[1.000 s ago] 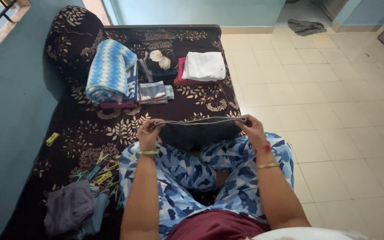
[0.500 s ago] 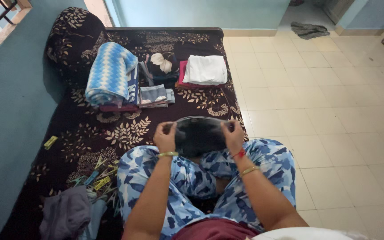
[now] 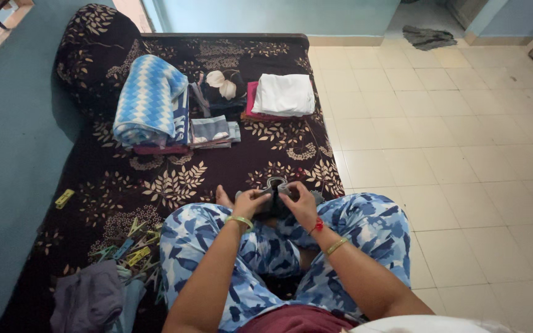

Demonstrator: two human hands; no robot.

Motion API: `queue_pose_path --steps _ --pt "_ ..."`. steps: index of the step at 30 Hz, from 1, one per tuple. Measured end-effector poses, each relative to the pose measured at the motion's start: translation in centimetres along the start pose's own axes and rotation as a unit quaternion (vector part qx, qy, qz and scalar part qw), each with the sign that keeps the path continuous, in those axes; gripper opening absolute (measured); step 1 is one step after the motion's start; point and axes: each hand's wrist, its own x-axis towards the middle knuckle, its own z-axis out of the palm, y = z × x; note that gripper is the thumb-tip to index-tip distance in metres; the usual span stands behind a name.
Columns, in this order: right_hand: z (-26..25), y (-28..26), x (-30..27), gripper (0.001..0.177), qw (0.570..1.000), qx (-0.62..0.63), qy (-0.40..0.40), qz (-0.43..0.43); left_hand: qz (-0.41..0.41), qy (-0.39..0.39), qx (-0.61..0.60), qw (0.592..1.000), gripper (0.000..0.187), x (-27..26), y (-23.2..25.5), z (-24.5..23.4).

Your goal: The person sits on a bed and folds several items of clothing including socks and a patterned pouch, arranging them into stacks on the bedspread.

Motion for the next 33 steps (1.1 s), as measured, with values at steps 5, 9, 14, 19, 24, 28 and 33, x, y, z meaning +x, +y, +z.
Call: queue_pose_path --steps 5,9,14,19,24,28,33 --pt "0.4 -0.7 -0.6 0.030 0.999 -0.002 -0.030 0.020 0.063 -0.016 -0.001 0.998 0.033 -1.4 1.3 1.7" --pt "0.4 -1.0 -0.6 0.030 0.999 0.019 -0.037 -0.003 0.070 -0.028 0.006 0.997 0.030 -1.5 1.6 1.5" --pt "0.4 -0.6 -0.6 0.026 0.999 0.040 -0.026 0.005 0.079 -0.029 -0.018 0.996 0.029 -1.3 1.6 1.6" --pt "0.4 -0.9 -0.6 0.026 1.000 0.028 0.007 0.011 0.070 -0.021 -0.003 0.997 0.029 -2.7 3.1 2.3" --pt "0.1 -2.7 -1.2 0.026 0.999 0.001 -0.017 -0.050 0.090 -0.027 0.000 0.996 0.026 -2.8 3.2 2.5" --pt "-0.2 -3.4 -1.2 0.024 0.997 -0.007 -0.034 -0.071 0.082 -0.031 -0.020 0.996 0.025 -2.1 2.3 2.1" --pt "-0.3 -4.0 -1.3 0.024 0.994 -0.014 -0.049 -0.092 0.056 -0.031 -0.056 0.996 0.026 -1.9 2.1 1.4"
